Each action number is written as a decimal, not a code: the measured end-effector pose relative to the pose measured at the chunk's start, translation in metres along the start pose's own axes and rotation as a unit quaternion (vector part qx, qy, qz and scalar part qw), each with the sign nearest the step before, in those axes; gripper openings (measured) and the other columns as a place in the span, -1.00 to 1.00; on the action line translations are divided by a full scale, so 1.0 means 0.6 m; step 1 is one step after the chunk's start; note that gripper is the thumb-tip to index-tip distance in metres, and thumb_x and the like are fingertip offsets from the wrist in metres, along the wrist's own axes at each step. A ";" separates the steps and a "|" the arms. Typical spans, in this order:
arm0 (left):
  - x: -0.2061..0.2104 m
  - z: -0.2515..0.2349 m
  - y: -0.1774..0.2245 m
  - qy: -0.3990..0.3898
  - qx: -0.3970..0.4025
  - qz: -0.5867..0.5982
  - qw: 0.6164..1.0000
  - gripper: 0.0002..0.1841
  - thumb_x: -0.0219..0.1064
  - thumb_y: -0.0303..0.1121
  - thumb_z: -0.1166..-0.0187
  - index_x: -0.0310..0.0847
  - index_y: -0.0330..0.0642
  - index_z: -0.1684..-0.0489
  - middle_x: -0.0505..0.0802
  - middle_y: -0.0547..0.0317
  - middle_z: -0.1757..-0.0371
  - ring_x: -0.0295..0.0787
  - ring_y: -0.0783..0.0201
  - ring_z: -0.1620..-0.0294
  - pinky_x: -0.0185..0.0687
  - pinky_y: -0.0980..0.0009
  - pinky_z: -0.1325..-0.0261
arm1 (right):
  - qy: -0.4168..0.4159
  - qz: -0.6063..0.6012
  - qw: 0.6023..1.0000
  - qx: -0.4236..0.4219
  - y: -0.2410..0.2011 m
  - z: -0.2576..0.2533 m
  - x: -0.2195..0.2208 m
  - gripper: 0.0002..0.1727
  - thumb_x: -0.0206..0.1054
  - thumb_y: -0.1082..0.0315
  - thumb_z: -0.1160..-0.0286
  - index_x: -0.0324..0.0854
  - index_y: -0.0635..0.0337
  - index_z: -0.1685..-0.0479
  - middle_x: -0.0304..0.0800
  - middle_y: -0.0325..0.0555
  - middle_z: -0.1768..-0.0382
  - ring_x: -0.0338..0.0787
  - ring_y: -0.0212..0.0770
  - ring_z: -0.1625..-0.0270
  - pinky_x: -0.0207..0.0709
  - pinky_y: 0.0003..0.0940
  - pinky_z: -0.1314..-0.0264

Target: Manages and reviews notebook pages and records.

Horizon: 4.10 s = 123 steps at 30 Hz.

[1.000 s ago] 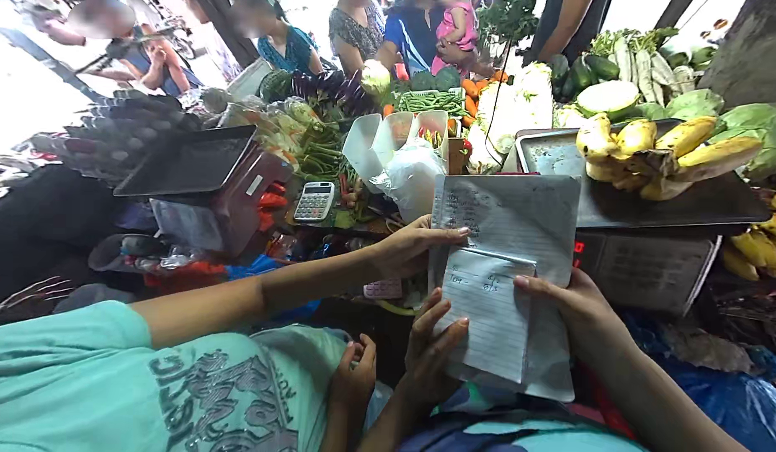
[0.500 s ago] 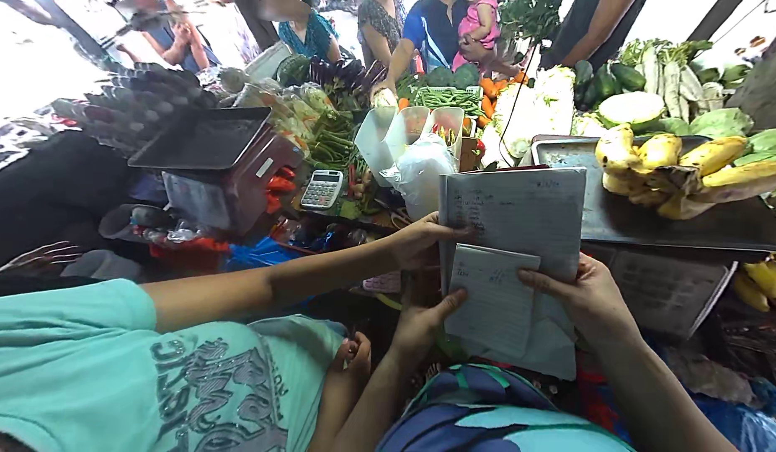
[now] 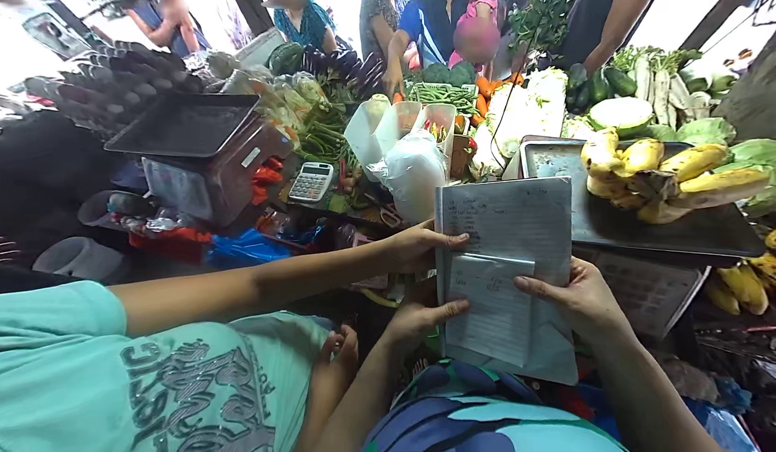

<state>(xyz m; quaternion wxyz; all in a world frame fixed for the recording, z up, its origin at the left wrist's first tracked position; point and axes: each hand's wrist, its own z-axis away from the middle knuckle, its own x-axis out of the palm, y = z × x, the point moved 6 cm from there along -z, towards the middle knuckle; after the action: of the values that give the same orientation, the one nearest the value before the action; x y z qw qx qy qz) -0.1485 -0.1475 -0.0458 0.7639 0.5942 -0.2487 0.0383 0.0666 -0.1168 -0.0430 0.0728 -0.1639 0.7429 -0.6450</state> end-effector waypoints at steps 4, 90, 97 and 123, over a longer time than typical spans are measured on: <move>0.009 -0.018 0.017 -0.010 0.015 0.014 1.000 -0.81 0.10 -0.54 -0.67 0.56 -0.14 -0.08 0.89 0.24 0.19 0.89 0.39 0.14 0.85 0.38 -0.03 | -0.012 0.002 1.000 0.007 0.000 -0.002 -0.006 -0.63 0.72 0.46 -0.03 0.80 0.18 0.10 0.98 -0.27 0.24 0.94 -0.40 0.17 0.84 -0.47 -0.04; -0.009 -0.019 -0.130 0.238 0.012 0.085 0.968 -0.75 0.27 -0.37 -0.74 0.53 -0.30 -0.23 0.92 0.08 0.18 0.92 0.30 0.18 0.86 0.34 -0.04 | -0.028 0.683 0.727 0.062 -0.051 -0.032 0.108 -0.47 0.06 0.52 -0.71 0.42 0.31 -0.67 0.74 0.20 -0.15 0.88 0.02 0.09 0.74 -0.19 0.05; -0.010 -0.020 -0.131 0.215 0.041 0.088 0.972 -0.74 0.28 -0.41 -0.73 0.54 -0.29 -0.27 0.93 0.06 0.13 0.94 0.26 0.14 0.87 0.29 -0.06 | 0.004 0.597 0.794 -0.111 -0.083 0.010 0.059 -0.59 0.17 0.37 -0.72 0.67 0.21 -0.45 0.80 0.06 0.13 0.83 -0.06 0.28 0.73 -0.21 0.28; 0.003 -0.009 -0.070 0.245 0.049 0.067 0.966 -0.81 0.03 -0.57 -0.78 0.49 -0.22 -0.17 0.79 0.28 0.20 0.79 0.55 0.22 0.74 0.60 0.03 | -0.067 0.601 0.780 -0.162 -0.036 0.004 0.161 -0.50 0.19 0.54 -0.54 0.61 0.35 -0.49 0.81 0.17 0.18 0.83 -0.04 0.48 0.70 -0.27 0.47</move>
<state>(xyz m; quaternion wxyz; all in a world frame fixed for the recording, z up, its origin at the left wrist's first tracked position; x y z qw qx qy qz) -0.1302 -0.1555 -0.0833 0.7669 0.5855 -0.0908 0.2465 -0.0195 -0.1542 -0.0122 0.4674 0.2637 0.7775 -0.3278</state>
